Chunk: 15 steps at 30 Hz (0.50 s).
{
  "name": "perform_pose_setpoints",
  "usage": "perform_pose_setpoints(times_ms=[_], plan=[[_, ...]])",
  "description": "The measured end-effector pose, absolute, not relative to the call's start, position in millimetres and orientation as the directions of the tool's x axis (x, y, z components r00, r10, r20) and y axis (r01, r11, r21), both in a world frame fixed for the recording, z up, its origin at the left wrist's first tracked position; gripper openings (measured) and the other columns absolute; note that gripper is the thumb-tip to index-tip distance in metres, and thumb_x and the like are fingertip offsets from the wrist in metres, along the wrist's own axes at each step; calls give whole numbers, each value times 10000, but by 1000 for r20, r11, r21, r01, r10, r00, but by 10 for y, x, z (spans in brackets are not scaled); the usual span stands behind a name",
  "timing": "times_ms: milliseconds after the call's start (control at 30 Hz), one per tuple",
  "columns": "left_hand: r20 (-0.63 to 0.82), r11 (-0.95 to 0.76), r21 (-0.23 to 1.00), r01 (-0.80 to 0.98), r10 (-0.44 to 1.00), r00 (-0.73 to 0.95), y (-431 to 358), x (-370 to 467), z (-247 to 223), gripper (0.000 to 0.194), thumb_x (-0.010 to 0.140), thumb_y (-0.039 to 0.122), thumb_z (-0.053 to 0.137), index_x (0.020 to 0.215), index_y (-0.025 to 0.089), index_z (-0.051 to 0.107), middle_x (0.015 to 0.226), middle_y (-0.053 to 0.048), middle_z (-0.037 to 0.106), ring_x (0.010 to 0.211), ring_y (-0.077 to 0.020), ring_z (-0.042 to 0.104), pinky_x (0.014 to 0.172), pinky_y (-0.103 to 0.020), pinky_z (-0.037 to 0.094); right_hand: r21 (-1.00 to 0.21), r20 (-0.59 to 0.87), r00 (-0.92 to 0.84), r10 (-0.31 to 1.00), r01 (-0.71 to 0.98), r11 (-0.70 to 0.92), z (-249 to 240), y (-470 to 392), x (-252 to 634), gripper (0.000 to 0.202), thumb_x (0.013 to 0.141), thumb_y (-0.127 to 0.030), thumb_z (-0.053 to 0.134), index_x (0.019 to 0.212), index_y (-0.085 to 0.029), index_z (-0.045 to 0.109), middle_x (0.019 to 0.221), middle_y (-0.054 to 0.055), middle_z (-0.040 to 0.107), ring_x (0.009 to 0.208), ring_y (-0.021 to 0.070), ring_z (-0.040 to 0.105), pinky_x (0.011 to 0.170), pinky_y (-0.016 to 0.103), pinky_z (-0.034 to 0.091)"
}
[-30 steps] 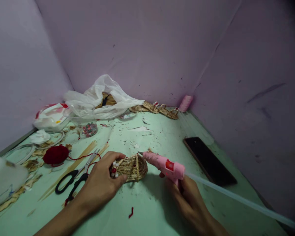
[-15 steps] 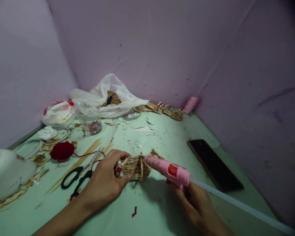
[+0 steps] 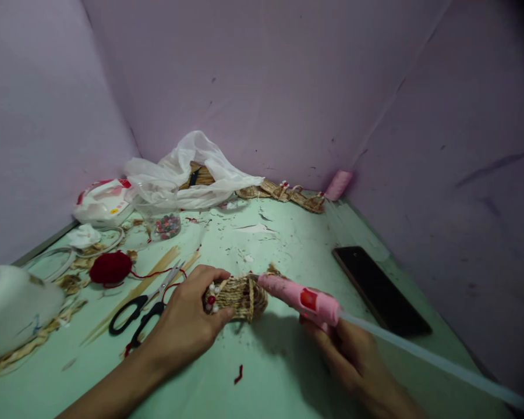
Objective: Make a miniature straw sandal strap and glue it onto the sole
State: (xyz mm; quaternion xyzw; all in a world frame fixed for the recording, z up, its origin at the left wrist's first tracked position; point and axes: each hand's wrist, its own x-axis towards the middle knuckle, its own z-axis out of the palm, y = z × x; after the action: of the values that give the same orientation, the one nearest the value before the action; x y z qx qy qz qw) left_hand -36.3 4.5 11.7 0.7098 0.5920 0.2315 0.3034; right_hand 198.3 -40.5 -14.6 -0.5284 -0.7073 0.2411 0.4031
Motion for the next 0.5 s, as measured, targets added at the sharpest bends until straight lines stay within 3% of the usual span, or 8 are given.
perform_pose_setpoints(times_ms=[167,367,500], plan=[[-96,1,706,709,991,94,82,-388,124,396,631,303,584,1007,183,557,1004,-54,578,784,-184,525,682,-288,413,-760,296,-84,951,583,288,-172,-399,2061,193,830,-316,452,903,-210,595,796,47,630,709,196,580,613,274,472],[-123,79,718,692,992,14,115,-396,127,462,598,366,597,1010,156,583,862,-56,618,672,-177,521,607,-277,405,-809,210,-25,977,557,188,-243,-400,2086,225,833,-326,460,942,-183,595,784,46,628,697,179,575,611,266,460],[-134,66,687,724,990,37,111,-381,126,469,624,397,590,1026,155,577,863,-72,618,702,-201,531,623,-290,408,-868,167,-37,985,468,165,-231,-380,2048,214,822,-305,480,968,-186,583,848,64,641,776,202,584,666,303,458]])
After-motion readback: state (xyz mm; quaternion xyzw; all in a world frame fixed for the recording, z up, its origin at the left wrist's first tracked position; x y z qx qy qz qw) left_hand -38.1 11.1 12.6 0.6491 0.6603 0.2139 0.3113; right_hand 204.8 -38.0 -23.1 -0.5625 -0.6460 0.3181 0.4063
